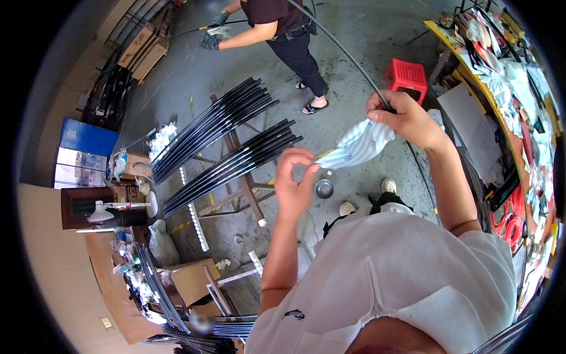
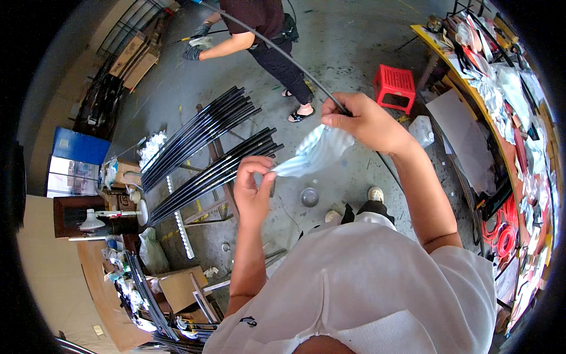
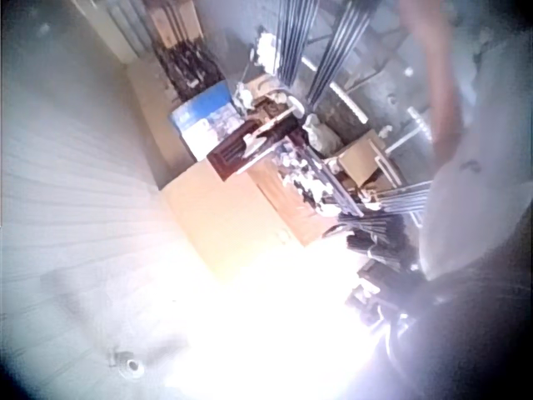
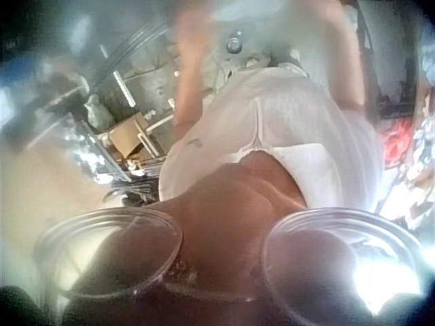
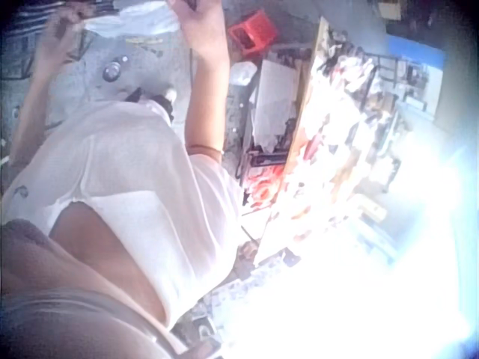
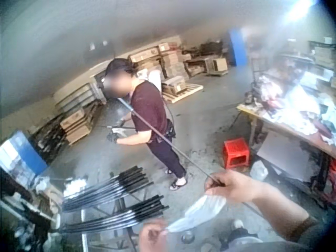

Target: The person picks up long dark poles from a rack, wipes them with a cloth, and places them back on a different rack.

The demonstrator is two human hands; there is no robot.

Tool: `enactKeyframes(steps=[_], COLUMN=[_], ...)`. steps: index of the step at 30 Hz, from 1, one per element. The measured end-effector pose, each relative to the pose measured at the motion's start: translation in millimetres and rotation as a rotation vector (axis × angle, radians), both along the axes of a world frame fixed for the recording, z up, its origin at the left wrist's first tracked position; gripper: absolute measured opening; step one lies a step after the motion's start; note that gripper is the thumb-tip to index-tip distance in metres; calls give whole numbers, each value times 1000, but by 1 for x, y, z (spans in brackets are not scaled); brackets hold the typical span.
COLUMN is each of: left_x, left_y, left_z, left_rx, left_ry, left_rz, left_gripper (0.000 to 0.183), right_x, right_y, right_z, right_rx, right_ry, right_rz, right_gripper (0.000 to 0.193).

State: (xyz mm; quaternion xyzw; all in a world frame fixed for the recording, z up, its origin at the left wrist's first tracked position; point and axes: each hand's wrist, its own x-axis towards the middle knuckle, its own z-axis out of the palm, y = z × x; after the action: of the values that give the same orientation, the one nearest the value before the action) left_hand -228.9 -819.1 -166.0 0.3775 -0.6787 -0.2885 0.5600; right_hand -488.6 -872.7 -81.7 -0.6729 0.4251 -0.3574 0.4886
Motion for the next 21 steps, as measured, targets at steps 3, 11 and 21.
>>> enactKeyframes(steps=[3,11,21], left_x=[10,25,78], left_y=[9,22,18], left_z=[7,48,49], left_rx=[4,236,572], left_ry=[228,36,219], left_rz=[-14,299,342], left_gripper=[15,10,20], right_x=[-3,18,5], right_y=[-2,-9,10], right_z=[1,-4,9], right_rx=[-33,-120,125], right_ry=[14,113,46], right_rz=[10,49,-12], right_gripper=[15,18,49])
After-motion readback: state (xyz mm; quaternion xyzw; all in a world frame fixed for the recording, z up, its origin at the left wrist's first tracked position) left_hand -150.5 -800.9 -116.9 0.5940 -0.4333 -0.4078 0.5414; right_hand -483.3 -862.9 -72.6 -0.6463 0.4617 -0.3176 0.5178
